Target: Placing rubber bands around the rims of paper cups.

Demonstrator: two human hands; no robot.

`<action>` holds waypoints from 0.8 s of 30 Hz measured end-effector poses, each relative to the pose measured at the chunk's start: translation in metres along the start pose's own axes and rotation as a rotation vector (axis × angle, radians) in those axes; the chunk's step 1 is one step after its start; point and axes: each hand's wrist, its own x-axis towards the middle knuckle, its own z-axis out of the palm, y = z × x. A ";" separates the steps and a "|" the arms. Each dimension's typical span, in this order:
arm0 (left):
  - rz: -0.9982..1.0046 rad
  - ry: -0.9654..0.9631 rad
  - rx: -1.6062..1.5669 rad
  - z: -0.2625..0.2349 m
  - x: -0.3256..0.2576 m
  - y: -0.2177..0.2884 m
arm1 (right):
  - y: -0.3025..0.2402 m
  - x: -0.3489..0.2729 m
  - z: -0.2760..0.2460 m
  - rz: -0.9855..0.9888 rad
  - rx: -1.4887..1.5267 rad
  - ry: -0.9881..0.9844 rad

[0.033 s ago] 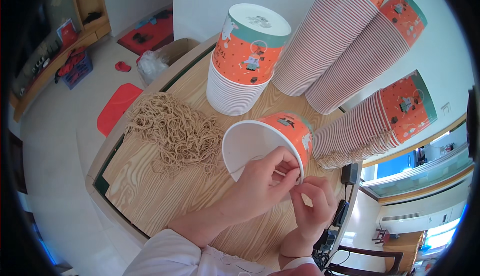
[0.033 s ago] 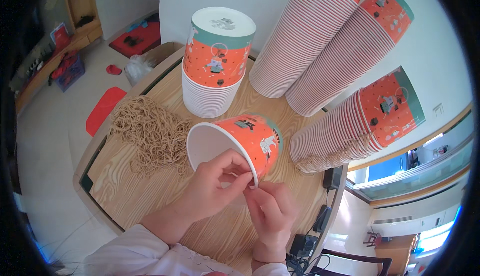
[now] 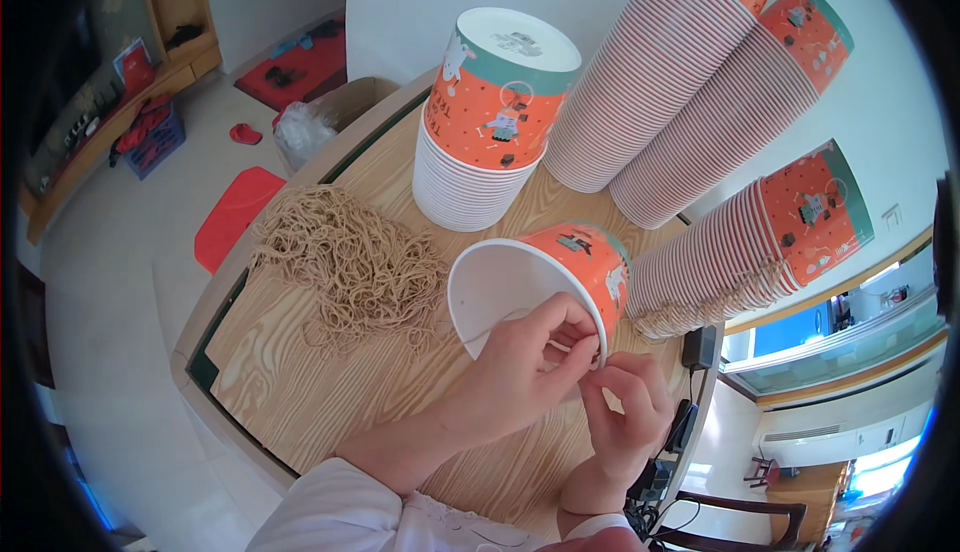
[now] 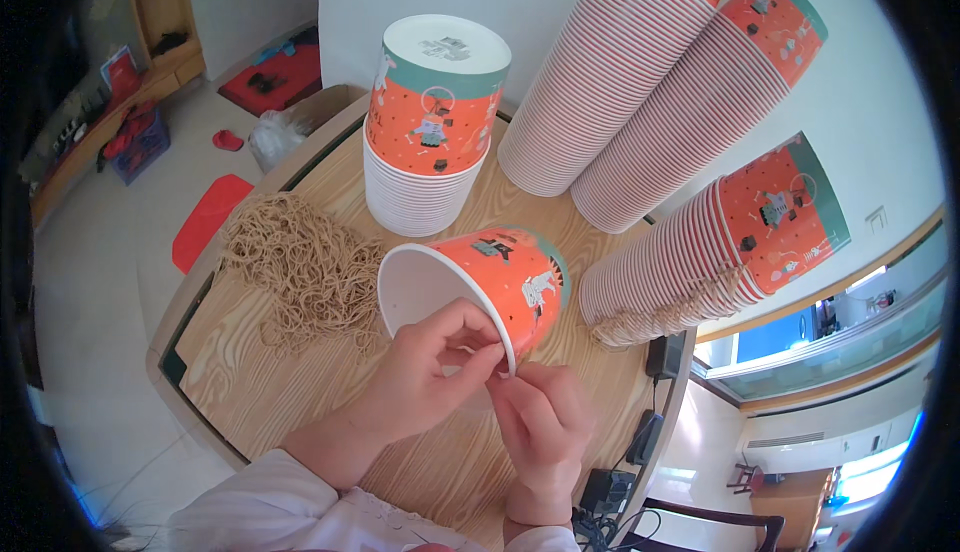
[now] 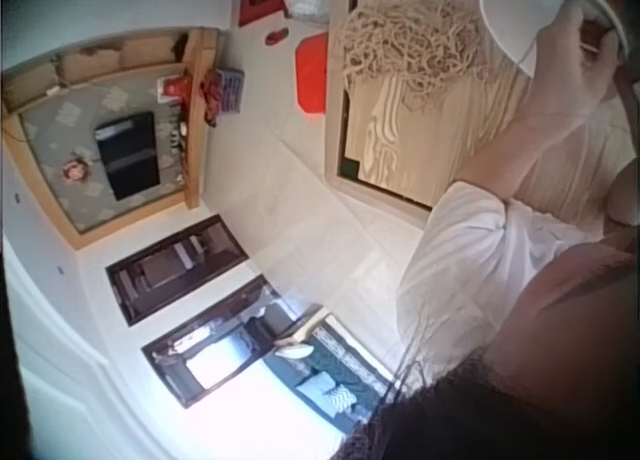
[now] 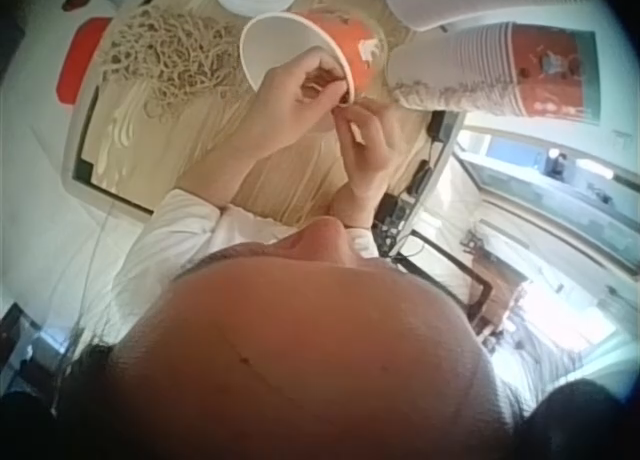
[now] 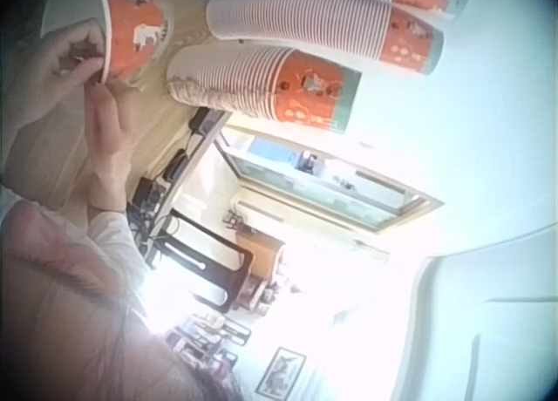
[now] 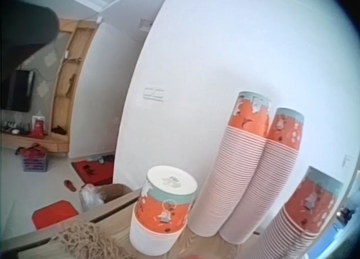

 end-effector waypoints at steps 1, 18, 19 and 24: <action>0.001 -0.001 0.001 0.000 0.000 0.000 | 0.000 0.001 0.000 -0.025 -0.017 -0.014; -0.079 0.030 0.008 -0.003 0.000 0.000 | 0.013 0.001 -0.006 0.012 0.199 -0.121; -0.079 0.030 0.006 -0.004 0.000 -0.001 | 0.014 0.001 -0.007 0.047 0.197 -0.114; -0.105 0.008 -0.046 -0.007 0.001 -0.002 | 0.013 0.002 -0.006 0.091 0.157 -0.144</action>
